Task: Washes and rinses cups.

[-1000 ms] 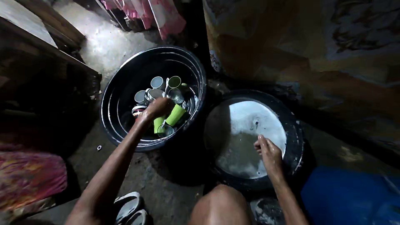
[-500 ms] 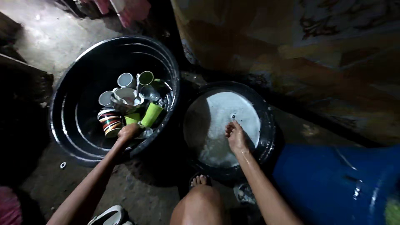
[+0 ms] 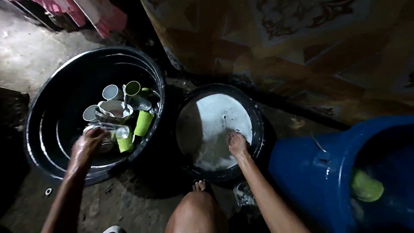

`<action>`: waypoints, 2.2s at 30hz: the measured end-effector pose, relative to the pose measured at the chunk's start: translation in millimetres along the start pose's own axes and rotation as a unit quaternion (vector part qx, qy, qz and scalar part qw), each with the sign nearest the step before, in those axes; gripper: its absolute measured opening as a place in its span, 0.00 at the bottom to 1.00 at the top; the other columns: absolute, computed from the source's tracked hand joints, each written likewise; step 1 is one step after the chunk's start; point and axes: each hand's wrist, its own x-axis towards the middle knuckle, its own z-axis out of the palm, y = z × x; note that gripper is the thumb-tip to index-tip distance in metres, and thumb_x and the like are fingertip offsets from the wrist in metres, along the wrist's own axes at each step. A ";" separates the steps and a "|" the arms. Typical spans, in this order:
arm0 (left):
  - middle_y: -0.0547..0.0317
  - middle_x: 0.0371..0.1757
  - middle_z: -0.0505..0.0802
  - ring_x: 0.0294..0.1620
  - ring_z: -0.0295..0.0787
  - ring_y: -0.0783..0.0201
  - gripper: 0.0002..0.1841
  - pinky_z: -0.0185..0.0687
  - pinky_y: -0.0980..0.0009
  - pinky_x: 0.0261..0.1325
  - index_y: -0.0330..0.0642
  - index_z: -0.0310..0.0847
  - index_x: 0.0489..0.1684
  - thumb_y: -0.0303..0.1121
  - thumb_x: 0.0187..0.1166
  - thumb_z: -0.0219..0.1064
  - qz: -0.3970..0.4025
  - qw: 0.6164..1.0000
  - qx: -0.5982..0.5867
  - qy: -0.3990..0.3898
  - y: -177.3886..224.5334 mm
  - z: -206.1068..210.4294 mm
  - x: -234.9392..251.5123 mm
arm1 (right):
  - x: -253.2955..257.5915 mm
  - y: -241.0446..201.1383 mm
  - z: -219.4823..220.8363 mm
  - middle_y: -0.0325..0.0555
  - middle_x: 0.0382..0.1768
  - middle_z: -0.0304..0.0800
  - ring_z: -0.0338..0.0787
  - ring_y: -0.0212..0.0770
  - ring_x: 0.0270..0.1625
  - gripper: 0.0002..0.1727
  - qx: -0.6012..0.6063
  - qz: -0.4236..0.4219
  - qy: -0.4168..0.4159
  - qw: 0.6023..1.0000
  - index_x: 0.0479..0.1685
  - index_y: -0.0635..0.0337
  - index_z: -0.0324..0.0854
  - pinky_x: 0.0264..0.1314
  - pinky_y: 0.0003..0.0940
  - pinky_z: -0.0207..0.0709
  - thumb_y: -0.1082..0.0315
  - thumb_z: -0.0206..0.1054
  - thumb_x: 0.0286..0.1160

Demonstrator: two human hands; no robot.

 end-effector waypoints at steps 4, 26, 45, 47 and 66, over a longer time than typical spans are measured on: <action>0.71 0.47 0.95 0.46 0.92 0.75 0.11 0.90 0.74 0.51 0.49 0.80 0.55 0.41 0.87 0.57 0.121 0.967 -0.222 0.014 64.0 -34.6 -65.6 | -2.5 11.4 -7.8 0.53 0.59 0.78 0.81 0.42 0.57 0.24 0.087 -0.011 -0.025 0.996 0.73 0.65 0.64 0.59 0.41 0.79 0.57 0.37 0.95; 0.51 0.61 0.85 0.56 0.87 0.67 0.16 0.84 0.67 0.63 0.30 0.70 0.67 0.32 0.90 0.48 0.125 0.790 -0.515 -0.309 194.1 221.5 -104.7 | -97.0 -58.1 39.6 0.58 0.53 0.88 0.91 0.42 0.40 0.34 -0.366 -0.093 -0.149 0.914 0.68 0.70 0.77 0.39 0.37 0.86 0.52 0.32 0.98; 0.25 0.79 0.75 0.80 0.72 0.34 0.42 0.67 0.51 0.83 0.25 0.55 0.88 0.36 0.76 0.72 0.382 0.887 0.002 -0.259 114.6 257.9 -94.8 | -30.8 3.6 29.6 0.44 0.41 0.87 0.90 0.37 0.44 0.22 -0.002 -0.028 -0.161 0.987 0.53 0.62 0.75 0.50 0.33 0.86 0.60 0.35 0.94; 0.26 0.78 0.77 0.82 0.72 0.36 0.40 0.64 0.50 0.86 0.22 0.65 0.81 0.39 0.73 0.75 0.405 0.881 -0.053 -0.239 114.4 261.9 -94.9 | -58.3 -3.1 37.9 0.42 0.31 0.89 0.93 0.41 0.41 0.27 0.080 -0.007 -0.218 0.973 0.37 0.58 0.76 0.53 0.38 0.88 0.58 0.32 0.93; 0.57 0.42 0.93 0.33 0.93 0.65 0.32 0.91 0.70 0.36 0.42 0.81 0.55 0.53 0.94 0.30 -0.039 0.668 -0.464 -0.580 250.7 125.4 -138.4 | -184.2 -112.0 15.8 0.39 0.34 0.90 0.89 0.30 0.42 0.09 -0.280 -0.249 -0.308 0.875 0.46 0.66 0.81 0.57 0.29 0.83 0.72 0.56 0.84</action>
